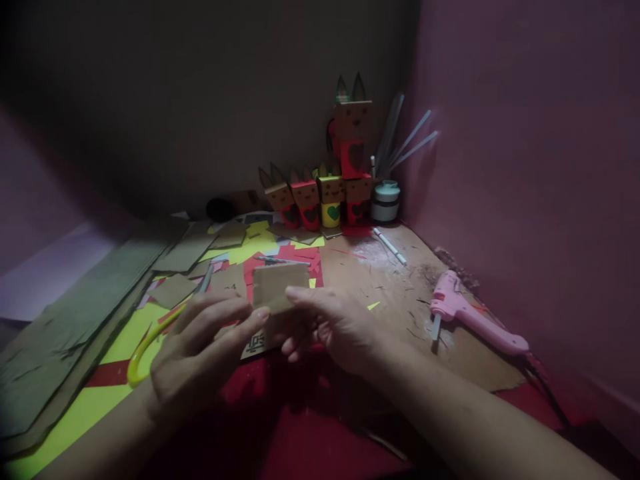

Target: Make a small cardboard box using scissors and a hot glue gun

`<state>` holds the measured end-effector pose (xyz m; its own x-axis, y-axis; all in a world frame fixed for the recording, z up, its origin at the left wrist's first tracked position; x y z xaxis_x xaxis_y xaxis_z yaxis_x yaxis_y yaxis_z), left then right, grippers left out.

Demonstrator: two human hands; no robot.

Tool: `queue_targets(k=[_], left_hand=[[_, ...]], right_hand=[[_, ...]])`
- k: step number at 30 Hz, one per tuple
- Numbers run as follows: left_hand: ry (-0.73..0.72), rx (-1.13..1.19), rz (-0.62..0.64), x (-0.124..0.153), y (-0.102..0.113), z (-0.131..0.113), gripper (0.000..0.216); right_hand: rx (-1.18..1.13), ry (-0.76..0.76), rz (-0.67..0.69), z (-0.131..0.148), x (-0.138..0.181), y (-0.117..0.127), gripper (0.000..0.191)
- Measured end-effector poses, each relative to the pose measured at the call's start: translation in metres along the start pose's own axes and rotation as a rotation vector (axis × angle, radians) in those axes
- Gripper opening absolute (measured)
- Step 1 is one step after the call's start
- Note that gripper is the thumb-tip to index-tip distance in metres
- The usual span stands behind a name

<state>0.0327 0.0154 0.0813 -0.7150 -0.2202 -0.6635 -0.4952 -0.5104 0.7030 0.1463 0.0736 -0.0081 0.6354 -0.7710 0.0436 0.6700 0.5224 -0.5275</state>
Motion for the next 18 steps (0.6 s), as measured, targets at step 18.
queue_targets(k=[18], left_hand=[[0.999, 1.052, 0.224, 0.014, -0.064, 0.042, 0.03]], right_hand=[[0.176, 0.137, -0.154, 0.006, 0.006, 0.006, 0.024]])
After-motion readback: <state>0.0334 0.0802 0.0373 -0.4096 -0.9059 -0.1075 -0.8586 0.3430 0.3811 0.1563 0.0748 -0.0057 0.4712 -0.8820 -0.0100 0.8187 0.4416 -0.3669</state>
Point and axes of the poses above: each hand's wrist, its own x-axis away from the middle knuckle, its own y-axis out of the back of the hand, z = x × y, the point moved 8 cm from there along -x, towards the middle knuckle, and after that the axes turned 10 degrees about z, right-handed, at the moved point
